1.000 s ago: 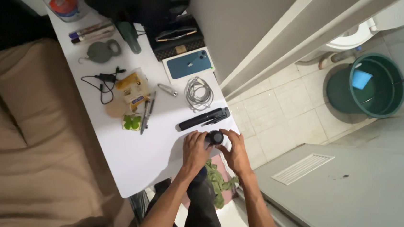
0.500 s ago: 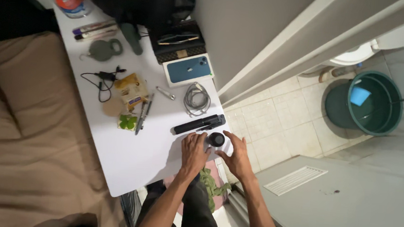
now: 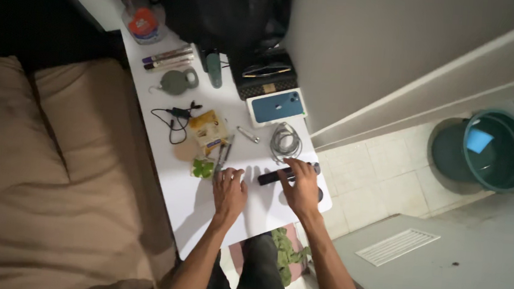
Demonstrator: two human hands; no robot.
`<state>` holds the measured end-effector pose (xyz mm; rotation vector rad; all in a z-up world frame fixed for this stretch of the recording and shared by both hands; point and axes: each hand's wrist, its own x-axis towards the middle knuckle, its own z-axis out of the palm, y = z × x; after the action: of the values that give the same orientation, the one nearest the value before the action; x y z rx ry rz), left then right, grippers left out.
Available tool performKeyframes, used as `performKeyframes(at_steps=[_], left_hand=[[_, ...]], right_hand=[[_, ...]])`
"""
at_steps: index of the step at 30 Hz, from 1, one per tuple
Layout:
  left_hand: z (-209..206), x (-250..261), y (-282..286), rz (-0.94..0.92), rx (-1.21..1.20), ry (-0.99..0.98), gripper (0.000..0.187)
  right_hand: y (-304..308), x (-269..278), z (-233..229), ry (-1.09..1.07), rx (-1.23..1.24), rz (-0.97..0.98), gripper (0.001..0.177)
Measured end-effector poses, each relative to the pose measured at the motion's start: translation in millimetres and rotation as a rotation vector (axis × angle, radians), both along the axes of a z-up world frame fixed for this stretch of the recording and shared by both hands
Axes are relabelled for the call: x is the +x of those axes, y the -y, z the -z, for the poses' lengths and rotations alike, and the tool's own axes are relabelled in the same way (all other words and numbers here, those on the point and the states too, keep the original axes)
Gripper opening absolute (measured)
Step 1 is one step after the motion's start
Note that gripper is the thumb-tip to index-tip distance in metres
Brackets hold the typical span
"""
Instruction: The person organizes a cluttered bedside table by coiling cables, arranging small items, and folding clothes. They place the folded clothes on the bed and continue to tidy the table surface.
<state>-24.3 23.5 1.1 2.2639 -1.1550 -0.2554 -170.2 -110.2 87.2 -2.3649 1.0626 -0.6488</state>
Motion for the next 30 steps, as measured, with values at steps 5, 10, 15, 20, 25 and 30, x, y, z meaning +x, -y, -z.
performKeyframes(at_steps=[5, 10, 15, 20, 25, 30], left_hand=[[-5, 46, -8, 0.083, -0.101, -0.033, 0.032], [-3, 73, 1, 0.140, -0.069, -0.123, 0.033], [2, 87, 16, 0.235, -0.096, -0.128, 0.031], [4, 88, 34, 0.301, -0.142, -0.048, 0.037], [7, 84, 41, 0.318, -0.193, 0.003, 0.039], [10, 88, 31, 0.310, -0.186, 0.034, 0.031]], right_hand=[[-6, 73, 37, -0.117, 0.095, 0.006, 0.038], [11, 118, 78, -0.232, -0.083, 0.038, 0.039], [14, 131, 97, -0.317, -0.248, 0.042, 0.037], [3, 122, 93, -0.359, -0.217, 0.060, 0.034], [-9, 111, 86, -0.375, -0.202, 0.113, 0.032], [-18, 96, 82, -0.409, -0.195, 0.148, 0.030]])
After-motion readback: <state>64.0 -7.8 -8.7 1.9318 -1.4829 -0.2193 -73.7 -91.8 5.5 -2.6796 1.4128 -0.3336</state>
